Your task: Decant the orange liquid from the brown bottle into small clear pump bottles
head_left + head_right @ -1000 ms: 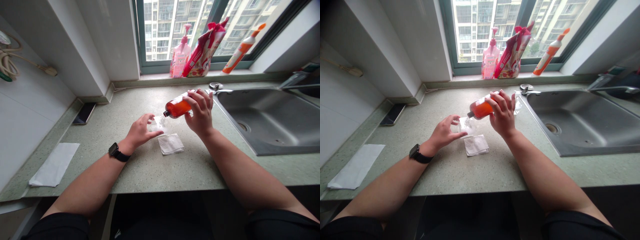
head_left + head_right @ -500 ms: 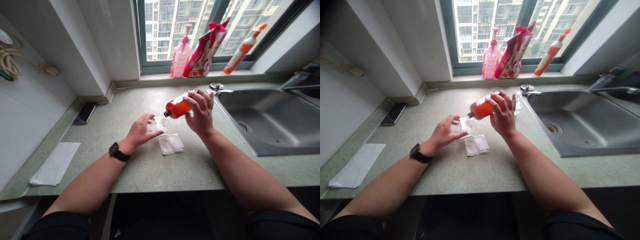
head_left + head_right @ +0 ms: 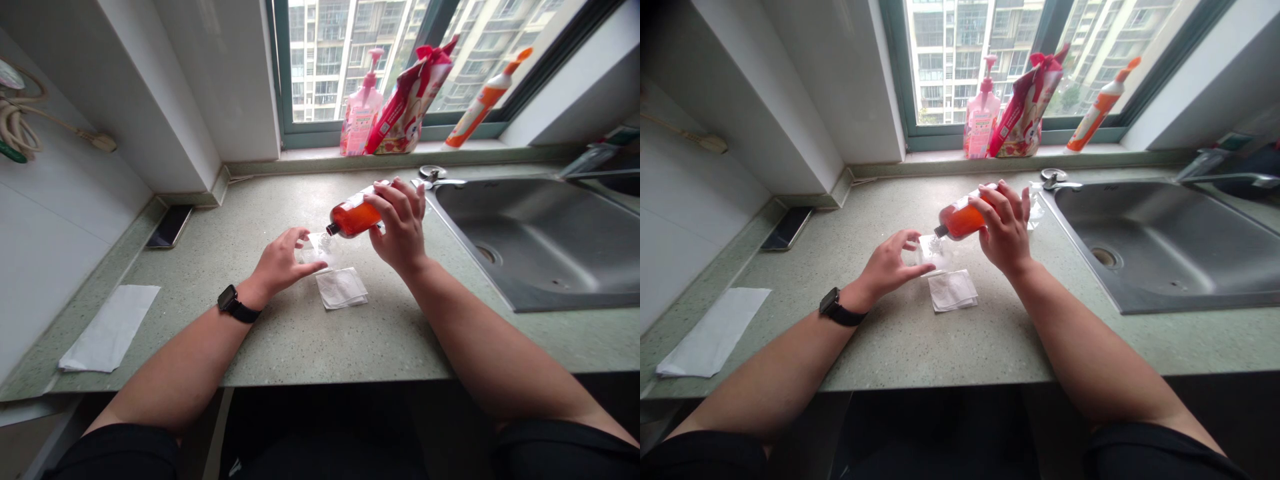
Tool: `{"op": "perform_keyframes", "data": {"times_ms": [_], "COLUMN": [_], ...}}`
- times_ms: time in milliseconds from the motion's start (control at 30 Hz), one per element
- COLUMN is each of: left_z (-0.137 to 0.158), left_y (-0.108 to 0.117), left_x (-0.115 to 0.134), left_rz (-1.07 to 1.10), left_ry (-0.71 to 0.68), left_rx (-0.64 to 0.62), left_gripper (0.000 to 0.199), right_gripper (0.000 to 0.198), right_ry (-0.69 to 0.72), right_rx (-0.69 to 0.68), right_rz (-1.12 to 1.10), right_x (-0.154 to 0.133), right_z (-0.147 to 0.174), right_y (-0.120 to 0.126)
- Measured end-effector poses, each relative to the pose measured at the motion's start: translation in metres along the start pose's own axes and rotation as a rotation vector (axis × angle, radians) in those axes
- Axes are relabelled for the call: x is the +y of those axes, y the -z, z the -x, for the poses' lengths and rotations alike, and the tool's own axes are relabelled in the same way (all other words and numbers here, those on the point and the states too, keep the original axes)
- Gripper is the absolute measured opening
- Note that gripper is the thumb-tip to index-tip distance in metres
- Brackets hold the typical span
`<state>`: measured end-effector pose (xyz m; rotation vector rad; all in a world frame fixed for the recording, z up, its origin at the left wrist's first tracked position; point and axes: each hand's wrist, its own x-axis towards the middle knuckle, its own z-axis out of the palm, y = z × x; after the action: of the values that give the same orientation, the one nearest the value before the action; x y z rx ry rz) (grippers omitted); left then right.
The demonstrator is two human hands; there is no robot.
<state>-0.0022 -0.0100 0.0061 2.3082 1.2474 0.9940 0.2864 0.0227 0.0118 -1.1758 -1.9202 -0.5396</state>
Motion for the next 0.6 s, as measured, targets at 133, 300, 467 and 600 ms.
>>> {"op": "perform_keyframes", "data": {"times_ms": [133, 300, 467, 600], "left_z": [-0.0005, -0.0011, -0.001, -0.0006], "left_y": [-0.0004, -0.0002, 0.0013, 0.0012], "left_x": [0.0001, 0.0007, 0.0018, 0.0018], "left_rz": [0.002, 0.005, -0.001, -0.001], "left_ry": [-0.003, 0.002, 0.002, 0.006], "left_rx": [0.003, -0.003, -0.01, -0.011], "left_gripper": [0.065, 0.066, 0.066, 0.065], "right_gripper": [0.071, 0.073, 0.074, 0.073], "right_ry": [0.01, 0.012, -0.001, -0.01], "right_rx": [-0.009, -0.008, -0.026, -0.039], "right_rz": [0.013, 0.019, 0.018, 0.021], "right_x": [0.0005, 0.0012, 0.0015, 0.0015], "right_z": [0.0007, 0.0012, 0.0008, 0.0006], "right_y": [-0.0006, -0.0011, -0.0007, -0.0007]}}
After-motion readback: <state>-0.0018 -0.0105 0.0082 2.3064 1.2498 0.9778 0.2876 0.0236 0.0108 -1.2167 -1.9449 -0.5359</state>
